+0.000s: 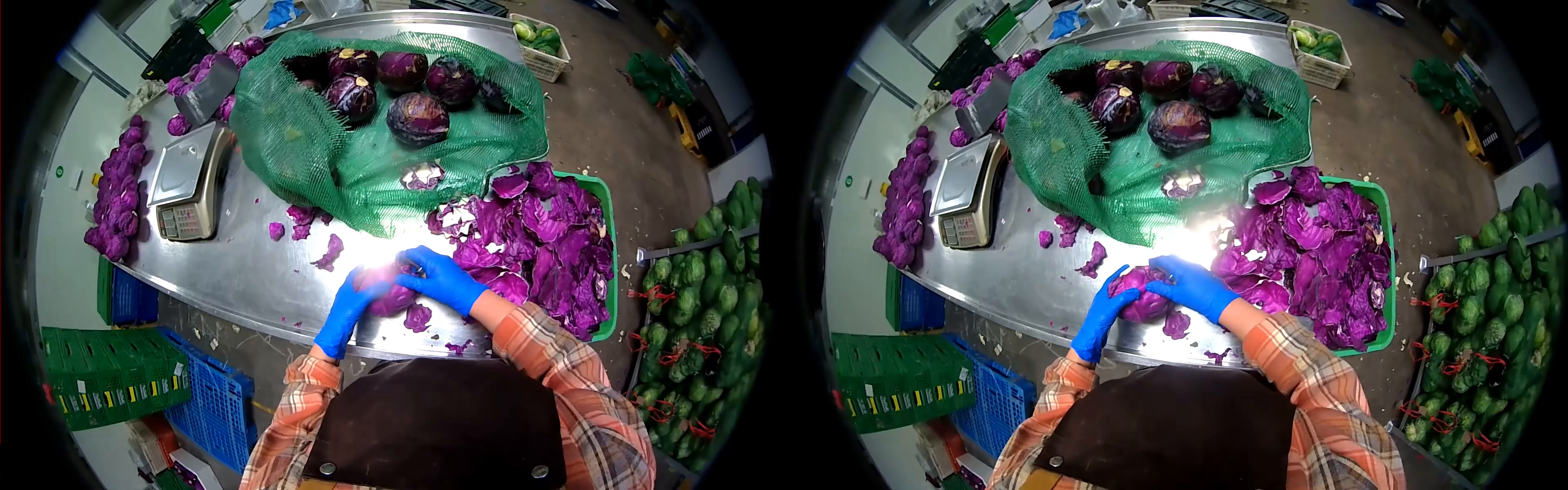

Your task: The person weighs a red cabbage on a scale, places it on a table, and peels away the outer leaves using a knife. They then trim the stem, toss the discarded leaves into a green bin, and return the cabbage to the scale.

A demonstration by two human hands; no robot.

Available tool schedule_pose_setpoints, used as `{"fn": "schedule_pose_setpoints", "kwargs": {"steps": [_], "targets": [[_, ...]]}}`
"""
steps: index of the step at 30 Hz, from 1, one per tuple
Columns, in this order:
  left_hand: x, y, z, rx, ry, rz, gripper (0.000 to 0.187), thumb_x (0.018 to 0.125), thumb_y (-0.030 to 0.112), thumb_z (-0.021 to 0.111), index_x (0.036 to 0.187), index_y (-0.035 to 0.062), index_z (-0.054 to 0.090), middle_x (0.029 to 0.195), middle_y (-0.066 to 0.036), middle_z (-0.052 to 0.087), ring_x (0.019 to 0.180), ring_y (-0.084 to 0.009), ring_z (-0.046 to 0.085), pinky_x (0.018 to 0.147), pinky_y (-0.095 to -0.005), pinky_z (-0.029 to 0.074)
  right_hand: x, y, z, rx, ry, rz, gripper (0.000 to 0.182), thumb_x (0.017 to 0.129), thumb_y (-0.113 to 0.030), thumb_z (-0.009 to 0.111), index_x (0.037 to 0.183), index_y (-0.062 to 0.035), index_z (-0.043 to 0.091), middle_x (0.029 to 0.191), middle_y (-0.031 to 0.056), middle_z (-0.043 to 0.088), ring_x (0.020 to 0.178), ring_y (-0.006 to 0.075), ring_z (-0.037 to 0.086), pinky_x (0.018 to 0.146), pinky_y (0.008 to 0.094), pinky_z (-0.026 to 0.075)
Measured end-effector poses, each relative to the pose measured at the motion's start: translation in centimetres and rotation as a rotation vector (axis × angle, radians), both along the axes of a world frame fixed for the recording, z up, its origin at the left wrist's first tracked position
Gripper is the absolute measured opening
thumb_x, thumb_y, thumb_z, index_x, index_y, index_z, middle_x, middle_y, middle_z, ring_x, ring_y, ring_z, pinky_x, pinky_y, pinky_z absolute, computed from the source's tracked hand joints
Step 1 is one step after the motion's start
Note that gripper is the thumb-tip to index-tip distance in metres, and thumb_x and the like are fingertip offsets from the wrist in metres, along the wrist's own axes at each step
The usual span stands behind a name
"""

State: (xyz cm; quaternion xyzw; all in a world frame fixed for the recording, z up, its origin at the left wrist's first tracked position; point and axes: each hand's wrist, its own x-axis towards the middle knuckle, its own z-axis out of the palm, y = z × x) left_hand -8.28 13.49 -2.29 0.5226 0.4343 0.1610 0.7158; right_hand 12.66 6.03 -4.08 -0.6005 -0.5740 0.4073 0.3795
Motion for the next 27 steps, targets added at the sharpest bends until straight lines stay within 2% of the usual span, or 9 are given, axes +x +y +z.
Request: {"fn": "schedule_pose_setpoints", "kwargs": {"steps": [3,6,7,12,14,16,20,26,27], "targets": [[0.4,0.2,-0.1,-0.019,0.013,0.031,0.068,0.083,0.02,0.071,0.14,0.0024,0.039,0.129,-0.014,0.052,0.116,-0.0205,0.053,0.101,-0.0317,0.042,-0.9,-0.2,0.6,0.212,-0.251,-0.033,0.034,0.087,-0.029,0.063,0.117,-0.0125,0.058,0.093,0.0129,0.061,0.081,0.0196,0.063,0.07,0.0379,0.051],[0.6,0.3,-0.4,0.018,0.015,0.05,0.066,0.084,0.023,0.07,0.138,0.0009,0.041,0.13,-0.013,0.053,0.115,-0.0207,0.053,0.102,-0.032,0.042,0.2,0.8,-1.2,-0.17,0.136,-0.242,0.025,0.088,-0.025,0.062,0.109,-0.0105,0.059,0.085,0.0091,0.061,0.064,0.0158,0.06,0.053,0.0314,0.05],[0.3,0.5,-0.7,-0.005,-0.018,0.064,0.063,0.085,0.025,0.068,0.136,0.0007,0.043,0.128,-0.013,0.053,0.114,-0.02,0.054,0.101,-0.0319,0.042,0.6,1.1,-1.8,-0.379,0.569,-0.427,0.017,0.088,-0.021,0.061,0.101,-0.0107,0.06,0.08,0.0041,0.058,0.052,0.0108,0.051,0.042,0.0237,0.043],[-1.9,0.6,-1.9,-0.34,-0.264,0.205,0.056,0.092,0.036,0.057,0.134,0.0006,0.044,0.129,-0.013,0.052,0.116,-0.0211,0.054,0.1,-0.0358,0.044,1.1,-0.5,1.8,-0.267,0.559,-0.184,0.037,0.089,-0.022,0.063,0.124,-0.0127,0.058,0.101,-0.0009,0.061,0.058,0.0063,0.052,0.042,0.0199,0.042],[-2.3,-0.2,-1.9,-0.488,-0.374,0.262,0.06,0.093,0.04,0.055,0.136,0.0011,0.041,0.133,-0.015,0.049,0.119,-0.024,0.053,0.102,-0.0389,0.043,0.9,-0.6,3.6,-0.097,0.423,0.005,0.05,0.084,-0.027,0.071,0.13,-0.014,0.055,0.122,0.0015,0.059,0.096,0.0128,0.057,0.078,0.0267,0.05],[-2.5,-1.1,-0.3,-0.515,-0.374,0.231,0.065,0.093,0.047,0.052,0.139,0.0025,0.038,0.136,-0.016,0.047,0.122,-0.0271,0.051,0.105,-0.0417,0.042,0.2,0.1,4.7,0.245,0.218,0.151,0.052,0.08,-0.021,0.074,0.128,-0.0137,0.056,0.11,0.0041,0.051,0.097,0.0157,0.053,0.082,0.0279,0.046],[-4.2,-2.3,1.0,-0.534,-0.277,0.218,0.069,0.094,0.054,0.047,0.141,0.0036,0.036,0.137,-0.016,0.047,0.123,-0.0282,0.05,0.105,-0.0418,0.041,-0.8,0.6,5.8,0.019,0.269,0.31,0.051,0.075,-0.025,0.079,0.121,-0.0098,0.06,0.11,0.0069,0.052,0.106,0.0204,0.05,0.096,0.0326,0.04],[-7.3,-2.6,2.8,-0.718,-0.384,0.134,0.071,0.095,0.06,0.033,0.143,0.0068,0.034,0.135,-0.016,0.049,0.122,-0.0254,0.052,0.104,-0.0409,0.042,-3.2,2.5,4.4,-0.247,0.494,0.054,0.028,0.089,-0.03,0.063,0.111,-0.0126,0.063,0.085,-0.0007,0.063,0.056,0.008,0.054,0.046,0.0232,0.047],[-7.5,-2.5,3.7,-0.83,-0.577,0.115,0.072,0.09,0.051,0.056,0.142,0.0072,0.035,0.135,-0.014,0.051,0.12,-0.0238,0.054,0.103,-0.0389,0.044,-3.2,2.7,4.5,-0.219,0.488,0.039,0.027,0.089,-0.028,0.063,0.111,-0.0122,0.062,0.088,-0.0004,0.063,0.058,0.008,0.055,0.046,0.0229,0.047]]}}
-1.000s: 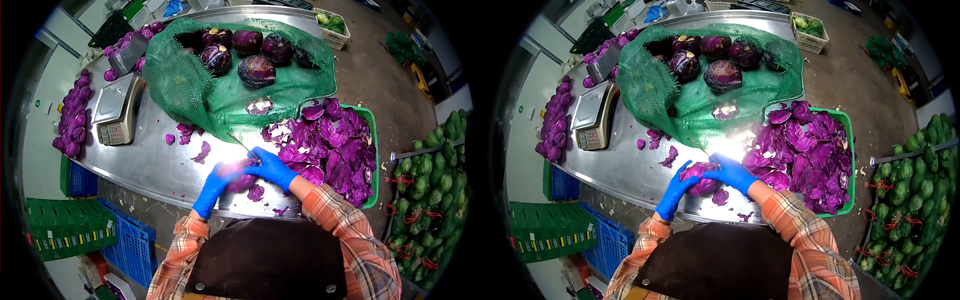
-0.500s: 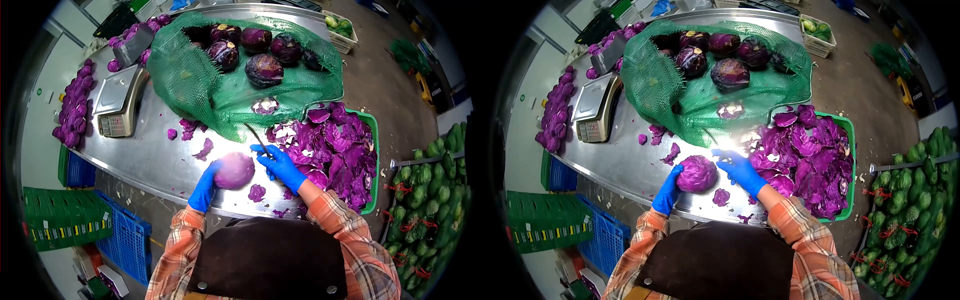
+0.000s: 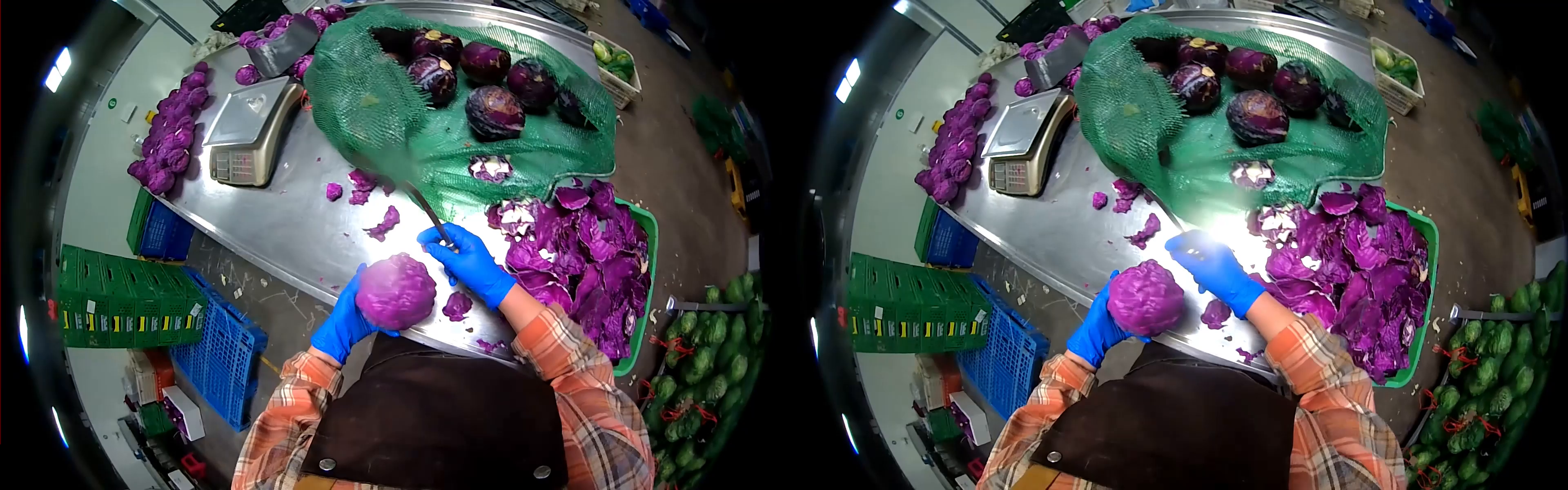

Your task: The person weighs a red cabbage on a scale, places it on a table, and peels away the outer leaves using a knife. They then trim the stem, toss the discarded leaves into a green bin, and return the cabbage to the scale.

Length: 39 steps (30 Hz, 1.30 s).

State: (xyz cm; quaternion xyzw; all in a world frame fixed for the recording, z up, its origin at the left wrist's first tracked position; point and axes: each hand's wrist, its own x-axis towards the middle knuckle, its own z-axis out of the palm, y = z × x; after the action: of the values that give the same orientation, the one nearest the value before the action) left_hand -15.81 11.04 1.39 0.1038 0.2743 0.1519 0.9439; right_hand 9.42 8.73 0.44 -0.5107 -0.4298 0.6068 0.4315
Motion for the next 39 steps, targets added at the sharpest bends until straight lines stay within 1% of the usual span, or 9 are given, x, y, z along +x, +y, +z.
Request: {"fn": "schedule_pose_setpoints", "kwargs": {"steps": [4,7,10,13,15,20,24,31,39], "targets": [[-1.7,1.1,0.3,0.918,0.411,-0.064,0.101,0.055,0.014,0.091,0.139,0.0055,0.037,0.133,-0.01,0.053,0.12,-0.0233,0.054,0.103,-0.0369,0.044,-2.6,1.0,0.6,0.314,-0.083,-0.029,0.035,0.088,-0.024,0.065,0.12,-0.0104,0.059,0.114,0.0017,0.06,0.075,0.0074,0.057,0.051,0.0222,0.049],[-4.2,3.7,2.2,1.12,0.509,0.026,0.1,0.056,0.015,0.091,0.139,0.0051,0.037,0.133,-0.009,0.054,0.121,-0.0223,0.053,0.104,-0.0357,0.042,-5.5,2.8,2.7,0.103,-0.01,0.07,0.042,0.089,-0.027,0.064,0.126,-0.0103,0.056,0.113,0.0003,0.06,0.073,0.0057,0.054,0.053,0.021,0.046],[-10.8,8.6,0.0,1.464,0.9,0.041,0.09,0.069,0.03,0.084,0.142,0.009,0.035,0.139,-0.012,0.047,0.126,-0.0281,0.048,0.105,-0.0449,0.04,-8.9,5.7,1.8,-0.22,0.123,-0.091,0.036,0.093,-0.03,0.06,0.115,-0.0022,0.061,0.082,0.0016,0.06,0.053,0.0058,0.048,0.046,0.0217,0.041],[-16.9,17.1,0.6,0.124,-0.09,0.51,0.078,0.083,0.049,0.066,0.145,0.0147,0.032,0.146,-0.014,0.038,0.13,-0.0357,0.041,0.103,-0.0574,0.037,-11.8,7.8,-1.8,-0.21,0.086,-0.187,0.031,0.094,-0.028,0.058,0.113,-0.0026,0.062,0.087,0.0041,0.063,0.05,0.0075,0.05,0.044,0.0228,0.042],[-20.6,23.5,0.8,0.308,0.083,0.593,0.074,0.088,0.058,0.052,0.146,0.0163,0.031,0.148,-0.014,0.034,0.131,-0.0379,0.039,0.101,-0.0637,0.036,-14.4,8.5,-2.0,-0.266,0.035,-0.278,0.026,0.094,-0.024,0.058,0.111,-0.0057,0.063,0.088,0.0034,0.065,0.05,0.0075,0.051,0.044,0.0224,0.042],[-25.6,41.4,0.4,1.132,0.518,0.811,0.071,0.087,0.038,0.067,0.142,0.0059,0.036,0.138,-0.015,0.045,0.122,-0.0312,0.048,0.103,-0.0411,0.039,-20.5,10.6,-2.6,-0.321,0.034,-0.355,0.023,0.096,-0.02,0.055,0.108,-0.0033,0.064,0.091,0.0047,0.068,0.051,0.0069,0.051,0.044,0.0211,0.042],[-25.2,48.6,0.7,1.762,1.052,0.882,0.078,0.081,0.035,0.074,0.141,0.001,0.037,0.123,-0.02,0.051,0.112,-0.0334,0.053,0.098,-0.0399,0.041,-23.8,12.2,-2.5,-0.386,-0.007,-0.4,0.022,0.096,-0.02,0.054,0.107,-0.0044,0.065,0.092,0.0041,0.069,0.052,0.0065,0.051,0.046,0.0209,0.043],[-24.2,48.5,0.7,1.763,1.328,0.734,0.095,0.073,0.037,0.08,0.146,0.0032,0.028,0.137,-0.022,0.04,0.127,-0.0354,0.041,0.108,-0.0423,0.032,-25.7,14.5,-1.6,-0.429,-0.08,-0.402,0.025,0.096,-0.024,0.054,0.11,-0.0062,0.064,0.088,0.0012,0.065,0.053,0.0075,0.05,0.046,0.0227,0.044],[-25.6,36.4,-2.7,1.498,0.98,0.97,0.071,0.087,0.018,0.067,0.144,-0.0004,0.029,0.145,-0.018,0.035,0.132,-0.0302,0.037,0.11,-0.0389,0.029,-25.3,15.0,-2.8,-0.454,-0.073,-0.301,0.025,0.096,-0.024,0.053,0.109,-0.0065,0.065,0.087,0.0017,0.065,0.053,0.0077,0.049,0.045,0.0224,0.041]]}}
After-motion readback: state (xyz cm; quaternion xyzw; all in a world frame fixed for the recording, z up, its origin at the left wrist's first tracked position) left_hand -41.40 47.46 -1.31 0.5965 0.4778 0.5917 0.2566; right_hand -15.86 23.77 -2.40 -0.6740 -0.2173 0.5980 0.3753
